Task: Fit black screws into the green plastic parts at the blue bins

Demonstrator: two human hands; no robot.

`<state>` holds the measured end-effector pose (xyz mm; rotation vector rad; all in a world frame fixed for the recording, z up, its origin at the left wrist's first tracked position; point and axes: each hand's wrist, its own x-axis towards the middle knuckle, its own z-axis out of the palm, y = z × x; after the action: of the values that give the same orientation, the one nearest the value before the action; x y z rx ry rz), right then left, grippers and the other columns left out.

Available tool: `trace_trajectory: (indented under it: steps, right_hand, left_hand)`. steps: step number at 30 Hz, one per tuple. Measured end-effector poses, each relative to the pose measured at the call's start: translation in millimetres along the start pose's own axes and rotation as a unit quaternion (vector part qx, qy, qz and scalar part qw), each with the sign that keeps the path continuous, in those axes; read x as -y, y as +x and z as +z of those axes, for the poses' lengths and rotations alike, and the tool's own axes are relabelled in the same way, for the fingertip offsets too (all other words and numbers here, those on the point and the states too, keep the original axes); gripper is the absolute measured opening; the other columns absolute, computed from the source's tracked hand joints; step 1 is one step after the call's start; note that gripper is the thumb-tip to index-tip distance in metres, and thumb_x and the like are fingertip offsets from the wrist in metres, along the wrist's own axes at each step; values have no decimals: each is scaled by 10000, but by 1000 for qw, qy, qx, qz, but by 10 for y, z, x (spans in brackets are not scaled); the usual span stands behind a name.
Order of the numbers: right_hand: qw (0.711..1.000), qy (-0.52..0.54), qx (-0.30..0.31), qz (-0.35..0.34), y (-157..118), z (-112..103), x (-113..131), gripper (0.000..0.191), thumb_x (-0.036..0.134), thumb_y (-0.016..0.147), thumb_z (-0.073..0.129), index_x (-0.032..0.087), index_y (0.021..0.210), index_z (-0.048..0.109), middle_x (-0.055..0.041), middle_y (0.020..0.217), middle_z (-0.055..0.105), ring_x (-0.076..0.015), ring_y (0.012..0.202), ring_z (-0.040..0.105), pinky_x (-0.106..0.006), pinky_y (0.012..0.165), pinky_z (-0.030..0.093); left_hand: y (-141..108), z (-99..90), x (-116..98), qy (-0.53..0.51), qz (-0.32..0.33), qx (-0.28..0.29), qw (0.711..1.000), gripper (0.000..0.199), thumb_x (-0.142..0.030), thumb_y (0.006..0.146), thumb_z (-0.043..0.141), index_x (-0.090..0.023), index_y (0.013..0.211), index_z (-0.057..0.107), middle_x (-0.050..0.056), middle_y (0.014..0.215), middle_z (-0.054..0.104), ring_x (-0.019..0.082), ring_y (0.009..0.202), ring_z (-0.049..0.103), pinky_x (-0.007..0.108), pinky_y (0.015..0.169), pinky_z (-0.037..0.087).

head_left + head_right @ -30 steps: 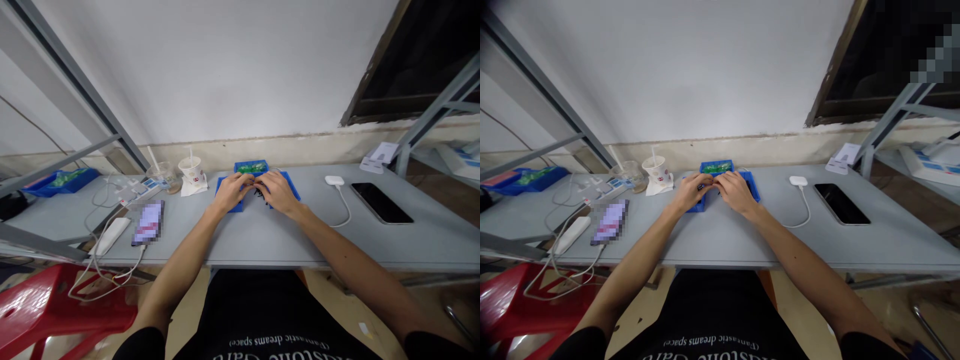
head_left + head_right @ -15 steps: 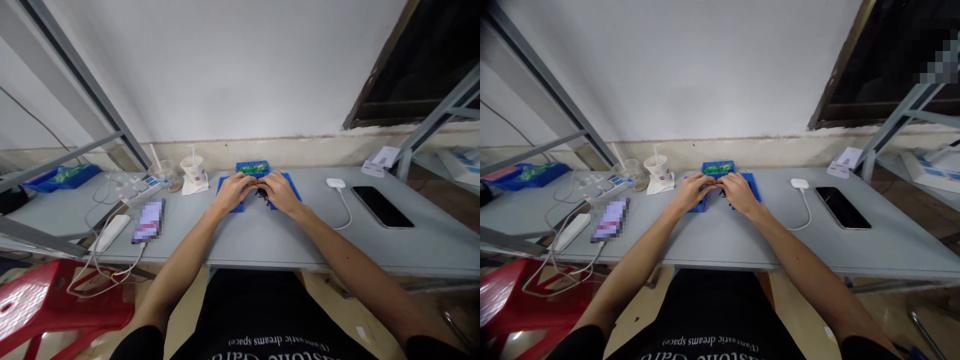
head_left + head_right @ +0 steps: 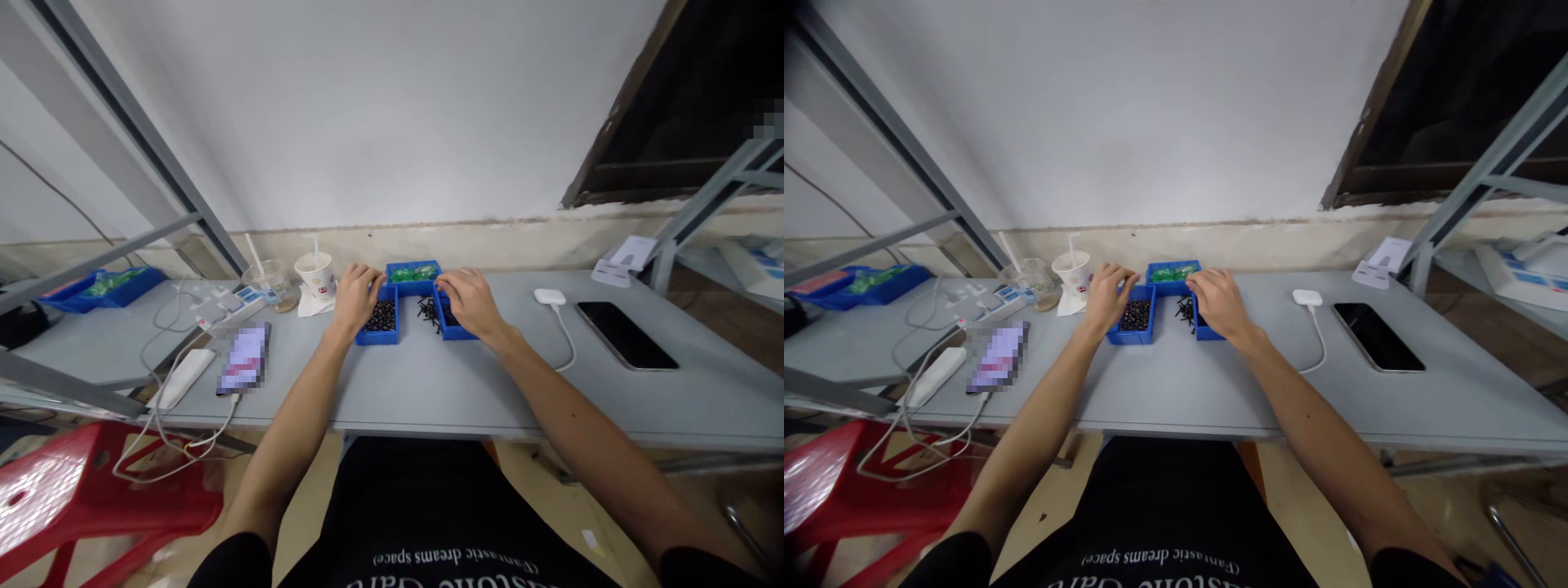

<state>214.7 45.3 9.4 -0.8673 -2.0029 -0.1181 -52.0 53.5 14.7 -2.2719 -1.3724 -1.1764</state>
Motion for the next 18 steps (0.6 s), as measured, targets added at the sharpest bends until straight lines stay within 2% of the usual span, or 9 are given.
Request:
trace_trajectory:
  steps: [2, 4, 5, 7, 9, 11, 13, 18]
  right_hand:
    - [1000, -3, 1, 5, 0, -7, -19, 286, 314, 1082, 451, 231, 947, 688, -71, 904, 762, -263, 890, 667, -433, 869, 446]
    - [1000, -5, 5, 8, -1, -6, -27, 292, 320, 1085, 440, 236, 952, 686, -71, 906, 759, -265, 897, 663, -436, 869, 440]
    - [1000, -6, 8, 8, -2, -3, -26, 294, 320, 1087, 435, 238, 955, 685, -71, 907, 760, -267, 901, 661, -438, 871, 437]
    - [1000, -6, 17, 5, -3, 7, -17, 295, 316, 1088, 426, 240, 963, 682, -73, 917, 764, -271, 907, 658, -443, 878, 432]
    - [1000, -4, 26, 0, -6, 19, -4, 297, 308, 1088, 417, 238, 968, 680, -78, 934, 769, -273, 910, 654, -444, 882, 427]
    - [1000, -5, 30, -5, -10, 32, 9, 300, 303, 1088, 411, 234, 967, 678, -82, 948, 772, -273, 916, 650, -439, 876, 422]
    - [999, -7, 33, -8, -14, 43, 18, 303, 303, 1088, 409, 232, 963, 676, -85, 953, 772, -272, 926, 647, -433, 868, 416]
    - [999, -10, 45, -14, -21, 62, 26, 307, 299, 1089, 405, 227, 960, 675, -87, 975, 776, -271, 943, 645, -430, 867, 406]
  left_hand:
    - [-7, 11, -1, 10, -9, -28, 1000, 301, -358, 1086, 525, -192, 959, 741, 80, 967, 716, 254, 983, 588, 400, 940, 481]
    - [-14, 33, -65, -2, 10, -22, 1000, 286, -359, 1081, 533, -192, 988, 746, 82, 988, 722, 255, 994, 594, 403, 938, 477]
    - [-18, 46, -120, -12, 27, 0, 1000, 275, -354, 1080, 537, -191, 1005, 746, 80, 991, 730, 254, 992, 603, 402, 931, 477]
    - [-27, 76, -260, -37, 85, 91, 992, 245, -319, 1077, 538, -196, 1056, 749, 71, 997, 750, 242, 969, 627, 385, 907, 480]
    - [-44, 110, -410, -41, 156, 207, 965, 203, -269, 1050, 571, -208, 1073, 763, 65, 993, 763, 238, 959, 646, 371, 885, 476]
    - [-71, 147, -537, -14, 189, 275, 943, 188, -229, 1021, 598, -214, 1055, 782, 67, 970, 767, 251, 982, 650, 371, 881, 465]
    - [-105, 181, -625, 8, 208, 301, 931, 220, -199, 1014, 589, -228, 1114, 784, 68, 1016, 777, 257, 1027, 646, 370, 893, 457]
    - [-170, 217, -724, 43, 241, 320, 915, 266, -145, 988, 606, -242, 1162, 783, 68, 1149, 782, 264, 1079, 634, 376, 902, 443]
